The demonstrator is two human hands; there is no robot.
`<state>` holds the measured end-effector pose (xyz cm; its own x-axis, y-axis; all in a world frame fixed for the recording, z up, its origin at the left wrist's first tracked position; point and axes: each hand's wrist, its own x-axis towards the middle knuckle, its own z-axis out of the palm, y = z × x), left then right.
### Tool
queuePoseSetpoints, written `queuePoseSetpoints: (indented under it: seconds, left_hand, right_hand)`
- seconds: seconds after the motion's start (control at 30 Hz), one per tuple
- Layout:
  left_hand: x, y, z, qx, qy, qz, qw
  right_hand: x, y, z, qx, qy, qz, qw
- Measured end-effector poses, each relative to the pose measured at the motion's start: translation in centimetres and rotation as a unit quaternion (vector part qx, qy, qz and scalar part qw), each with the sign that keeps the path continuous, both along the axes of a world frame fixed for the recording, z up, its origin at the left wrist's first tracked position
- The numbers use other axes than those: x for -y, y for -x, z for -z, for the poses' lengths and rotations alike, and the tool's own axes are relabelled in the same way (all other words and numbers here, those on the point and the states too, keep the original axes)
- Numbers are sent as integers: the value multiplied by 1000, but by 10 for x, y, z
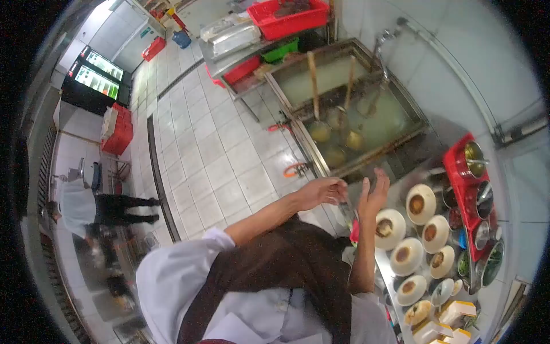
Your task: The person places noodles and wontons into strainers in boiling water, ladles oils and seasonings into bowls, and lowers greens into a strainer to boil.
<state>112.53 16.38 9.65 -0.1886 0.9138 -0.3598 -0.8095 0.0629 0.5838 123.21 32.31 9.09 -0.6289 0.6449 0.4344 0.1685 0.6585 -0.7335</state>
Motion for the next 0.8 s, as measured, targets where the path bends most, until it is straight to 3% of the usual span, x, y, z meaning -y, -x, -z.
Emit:
queuePoseSetpoints:
  seconds: [0.13, 0.23, 0.3, 0.4, 0.53, 0.6, 0.67, 0.73, 0.8]
  left_hand:
    - [106, 107, 35, -136, 121, -109, 977]
    - [175, 173, 12, -169, 156, -179, 957]
    - [205, 224, 3, -214, 177, -199, 940]
    - [241, 303, 21, -248, 167, -219, 929]
    - [283, 395, 49, -265, 214, -254, 905]
    - [326, 436, 86, -346, 315, -245, 849]
    - [372, 476, 108, -568, 457, -113, 675]
    - [431, 515, 162, -548, 509, -111, 655]
    - [467, 571, 195, -576, 492, -124, 642]
  right_hand:
    - [83, 83, 10, -39, 80, -85, 992]
    - [147, 143, 26, -45, 94, -158, 982]
    - [173, 178, 46, -3, 190, -188, 964]
    - [193, 227, 40, 87, 207, -208, 952]
    - [195, 316, 55, 124, 197, -202, 951]
    - [189, 379, 80, 110, 190, -173, 960]
    - [184, 444, 97, 105, 179, -145, 967]
    - [179, 523, 98, 75, 174, -125, 974]
    - [167, 609, 63, -50, 188, -103, 976]
